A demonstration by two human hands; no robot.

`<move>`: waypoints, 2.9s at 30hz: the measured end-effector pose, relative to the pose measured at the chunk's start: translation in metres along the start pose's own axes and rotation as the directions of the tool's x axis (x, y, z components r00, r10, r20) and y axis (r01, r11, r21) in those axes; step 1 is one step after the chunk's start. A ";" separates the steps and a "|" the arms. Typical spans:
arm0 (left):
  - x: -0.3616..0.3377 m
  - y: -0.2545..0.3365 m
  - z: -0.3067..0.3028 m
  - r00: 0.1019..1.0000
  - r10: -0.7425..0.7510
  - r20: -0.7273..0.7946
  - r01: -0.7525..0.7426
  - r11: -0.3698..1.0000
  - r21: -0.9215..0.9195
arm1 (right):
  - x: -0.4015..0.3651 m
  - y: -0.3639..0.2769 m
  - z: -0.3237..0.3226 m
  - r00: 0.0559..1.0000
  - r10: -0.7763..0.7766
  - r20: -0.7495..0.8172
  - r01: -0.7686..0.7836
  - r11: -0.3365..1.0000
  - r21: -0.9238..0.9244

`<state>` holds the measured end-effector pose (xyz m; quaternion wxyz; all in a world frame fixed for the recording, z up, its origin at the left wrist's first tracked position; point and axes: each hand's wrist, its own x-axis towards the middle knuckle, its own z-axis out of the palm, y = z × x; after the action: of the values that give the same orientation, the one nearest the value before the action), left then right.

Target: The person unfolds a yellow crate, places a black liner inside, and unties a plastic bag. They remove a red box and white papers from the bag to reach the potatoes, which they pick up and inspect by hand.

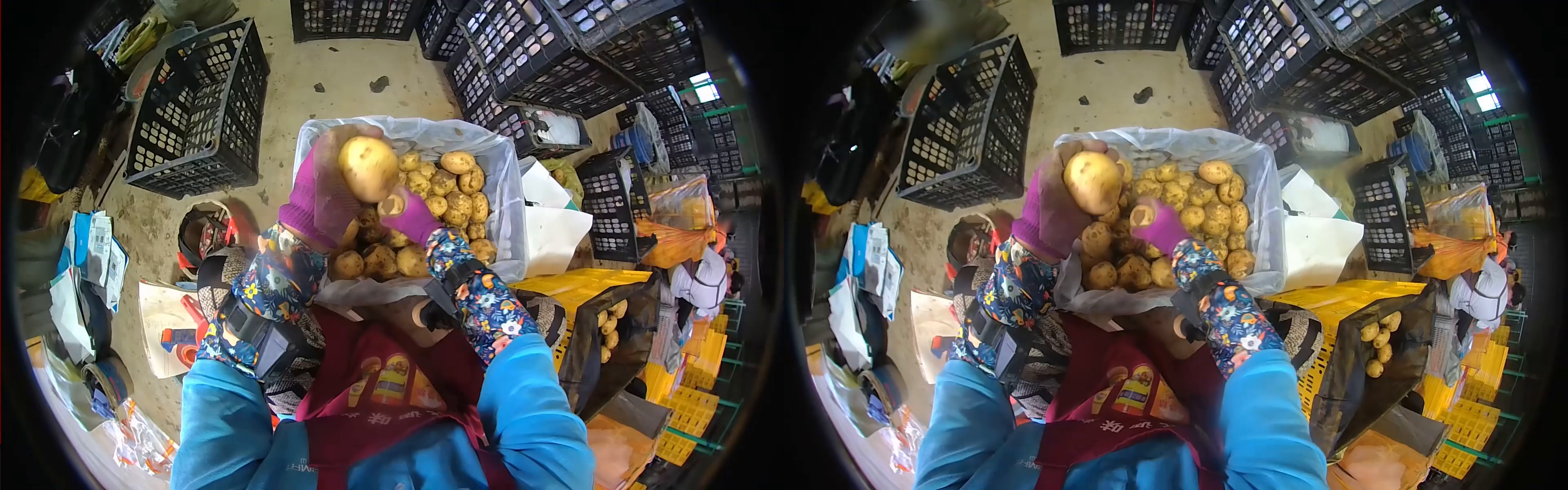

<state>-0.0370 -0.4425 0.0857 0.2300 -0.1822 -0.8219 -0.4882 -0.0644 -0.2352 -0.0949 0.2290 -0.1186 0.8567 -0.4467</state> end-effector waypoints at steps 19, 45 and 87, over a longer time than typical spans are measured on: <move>-0.018 0.039 0.095 0.859 -0.244 0.451 0.433 0.816 -0.384 | -0.104 -0.098 -0.124 0.853 -0.201 -0.481 0.332 0.921 0.203; -0.007 0.013 0.045 0.930 0.021 0.366 -0.019 1.000 -0.009 | -0.098 -0.112 -0.121 0.944 -0.076 -0.320 0.320 0.433 0.843; -0.013 0.024 0.081 0.993 -0.075 0.086 0.098 0.947 -0.305 | -0.121 -0.129 -0.112 0.957 0.004 0.289 -0.275 0.325 0.905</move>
<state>-0.0298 -0.3602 0.0619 0.1468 -0.1973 -0.7504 -0.6135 -0.0150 -0.1803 0.1009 0.3920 0.0575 0.4168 -0.8181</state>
